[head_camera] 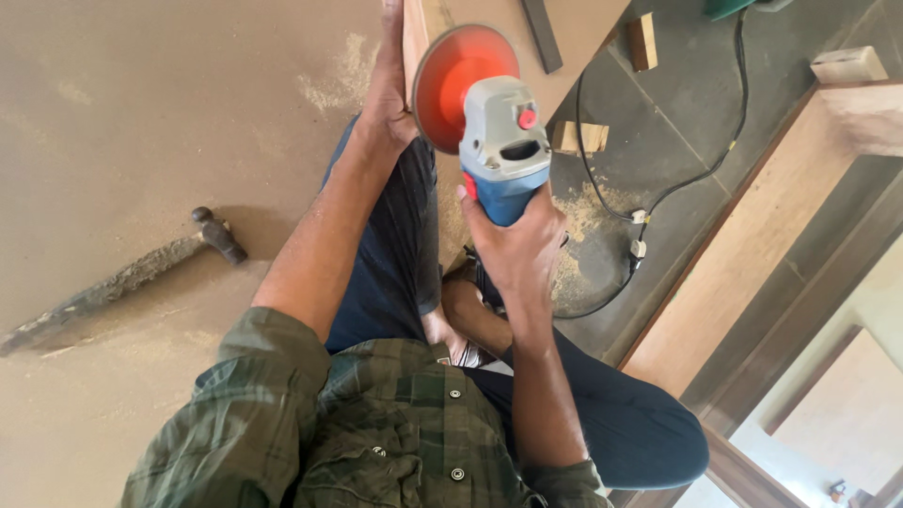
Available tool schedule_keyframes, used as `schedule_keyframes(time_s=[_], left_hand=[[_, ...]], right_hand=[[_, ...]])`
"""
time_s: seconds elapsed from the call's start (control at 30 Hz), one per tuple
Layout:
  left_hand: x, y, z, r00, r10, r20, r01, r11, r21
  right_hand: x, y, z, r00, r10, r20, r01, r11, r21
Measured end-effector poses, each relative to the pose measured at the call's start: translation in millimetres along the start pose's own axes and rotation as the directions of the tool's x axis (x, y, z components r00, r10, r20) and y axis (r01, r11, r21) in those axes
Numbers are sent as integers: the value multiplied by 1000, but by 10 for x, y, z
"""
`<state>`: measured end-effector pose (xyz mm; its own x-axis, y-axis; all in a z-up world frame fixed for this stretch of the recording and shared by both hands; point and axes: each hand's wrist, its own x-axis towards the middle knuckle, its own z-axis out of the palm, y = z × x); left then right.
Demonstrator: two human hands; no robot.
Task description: The person sands the surface and edges of a wooden block using a handheld power angle grinder while sitting on the floor.
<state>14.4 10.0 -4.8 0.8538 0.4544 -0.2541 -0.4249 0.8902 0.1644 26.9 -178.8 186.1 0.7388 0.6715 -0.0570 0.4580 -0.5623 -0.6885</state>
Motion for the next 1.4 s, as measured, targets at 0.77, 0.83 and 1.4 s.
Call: schedule_keyframes(time_s=[0.77,0.83,1.4], left_hand=[[4,55,0,993,13,117,-24,996,87],[71,-14,-100,998,48,-29,-44,989,143],[107,-53,-212,999,41,-26,-41,999,3]], right_hand=[[5,192,12,999,30,-38,-30,1000,-7],[-1,240,-89,992,52,-113,-57,997,-42],[6,260,-51,992,73,-101,-75,997,-14]])
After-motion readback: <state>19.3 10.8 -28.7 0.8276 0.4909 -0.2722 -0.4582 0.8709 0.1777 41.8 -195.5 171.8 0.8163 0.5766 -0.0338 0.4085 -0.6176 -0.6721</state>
